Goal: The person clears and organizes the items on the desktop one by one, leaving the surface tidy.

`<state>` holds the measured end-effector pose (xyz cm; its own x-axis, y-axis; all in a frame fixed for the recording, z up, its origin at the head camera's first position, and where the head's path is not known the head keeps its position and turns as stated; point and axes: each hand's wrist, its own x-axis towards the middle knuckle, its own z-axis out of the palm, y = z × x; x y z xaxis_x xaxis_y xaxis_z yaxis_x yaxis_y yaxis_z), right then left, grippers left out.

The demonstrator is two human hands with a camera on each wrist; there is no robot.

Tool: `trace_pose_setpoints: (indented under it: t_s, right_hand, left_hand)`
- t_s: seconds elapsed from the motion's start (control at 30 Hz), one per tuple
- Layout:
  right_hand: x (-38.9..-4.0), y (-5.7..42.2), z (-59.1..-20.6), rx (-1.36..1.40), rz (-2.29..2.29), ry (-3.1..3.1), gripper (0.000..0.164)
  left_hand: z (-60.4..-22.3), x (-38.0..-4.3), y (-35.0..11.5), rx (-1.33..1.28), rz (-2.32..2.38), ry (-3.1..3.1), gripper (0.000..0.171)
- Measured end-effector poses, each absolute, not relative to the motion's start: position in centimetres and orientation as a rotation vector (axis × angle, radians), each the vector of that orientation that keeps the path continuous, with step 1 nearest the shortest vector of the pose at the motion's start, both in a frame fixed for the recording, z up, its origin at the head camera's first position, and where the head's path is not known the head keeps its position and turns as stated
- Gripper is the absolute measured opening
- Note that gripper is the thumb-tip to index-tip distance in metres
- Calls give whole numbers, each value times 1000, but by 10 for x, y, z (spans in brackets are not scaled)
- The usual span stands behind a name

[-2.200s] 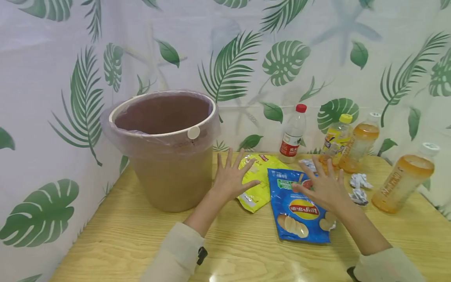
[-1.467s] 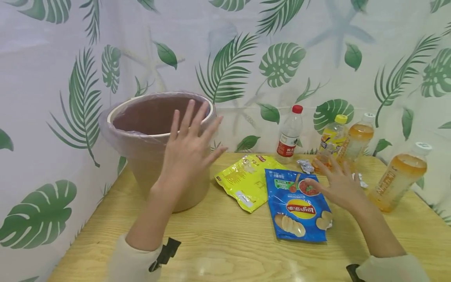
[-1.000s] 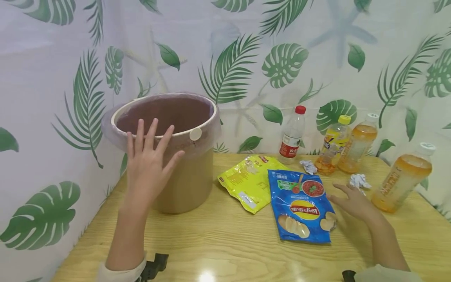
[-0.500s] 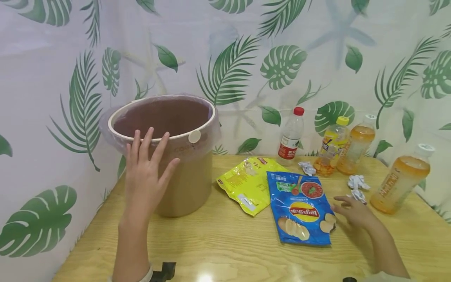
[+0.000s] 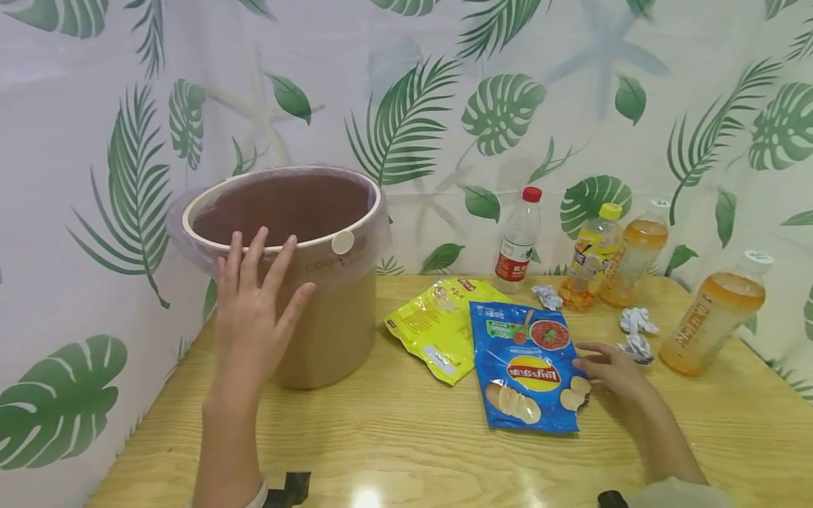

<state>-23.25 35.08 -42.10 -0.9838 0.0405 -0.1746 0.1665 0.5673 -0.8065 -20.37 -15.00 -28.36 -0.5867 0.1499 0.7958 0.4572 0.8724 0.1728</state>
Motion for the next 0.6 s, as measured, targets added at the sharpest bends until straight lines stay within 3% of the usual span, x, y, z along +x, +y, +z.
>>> trace_pose_setpoints:
  t_s: [0.37,0.6]
  right_hand:
    - [-235,352,-430,106,-1504,2698,47]
    - [-235,358,-436,235,-1597,2619,53]
  left_hand:
    - [-283,-205,-152,-444,-471,-2172,64]
    - [-284,-206,-152,-448,-480,-2168,63]
